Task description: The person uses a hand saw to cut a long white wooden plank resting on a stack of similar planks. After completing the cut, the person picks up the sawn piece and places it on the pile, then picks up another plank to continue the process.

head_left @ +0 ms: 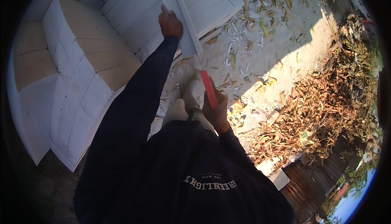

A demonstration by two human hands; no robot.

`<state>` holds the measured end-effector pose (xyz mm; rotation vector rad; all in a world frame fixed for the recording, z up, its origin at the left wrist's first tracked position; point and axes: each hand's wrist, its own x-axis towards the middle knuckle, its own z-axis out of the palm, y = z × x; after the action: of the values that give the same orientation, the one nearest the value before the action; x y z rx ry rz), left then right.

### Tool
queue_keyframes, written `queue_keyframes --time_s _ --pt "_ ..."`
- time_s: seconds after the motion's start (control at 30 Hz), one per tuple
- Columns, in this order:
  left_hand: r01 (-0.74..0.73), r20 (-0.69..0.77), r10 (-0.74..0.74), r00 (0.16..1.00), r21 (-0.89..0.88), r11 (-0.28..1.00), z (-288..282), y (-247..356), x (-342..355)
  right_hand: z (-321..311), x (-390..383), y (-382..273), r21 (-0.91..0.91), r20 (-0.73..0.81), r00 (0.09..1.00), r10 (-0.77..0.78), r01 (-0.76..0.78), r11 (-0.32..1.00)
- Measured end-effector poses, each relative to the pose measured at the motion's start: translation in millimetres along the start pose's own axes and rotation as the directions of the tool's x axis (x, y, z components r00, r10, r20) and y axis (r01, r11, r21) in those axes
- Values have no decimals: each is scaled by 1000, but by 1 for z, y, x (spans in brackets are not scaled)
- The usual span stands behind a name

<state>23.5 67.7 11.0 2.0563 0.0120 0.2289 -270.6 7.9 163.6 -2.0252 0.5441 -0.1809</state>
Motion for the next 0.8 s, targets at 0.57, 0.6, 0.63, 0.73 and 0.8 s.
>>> queue_keyframes --time_s 0.57,0.6,0.63,0.73,0.8 --pt "-15 6 16 1000 -35 999 2 11 -2 26 43 2 -5 -41 990 -131 131 991" --pt "-25 4 25 1000 -34 999 3 14 2 26 44 1 10 -51 990 -132 132 991" --pt "-23 7 23 1000 -20 1000 0 12 0 29 45 1 29 -52 990 -133 134 991" --pt "-16 -7 16 1000 -14 1000 -3 5 -8 9 20 7 8 2 996 -91 91 996" --pt "-17 -30 16 999 -26 1000 2 3 -3 9 -1 16 -5 -89 986 -141 141 990"
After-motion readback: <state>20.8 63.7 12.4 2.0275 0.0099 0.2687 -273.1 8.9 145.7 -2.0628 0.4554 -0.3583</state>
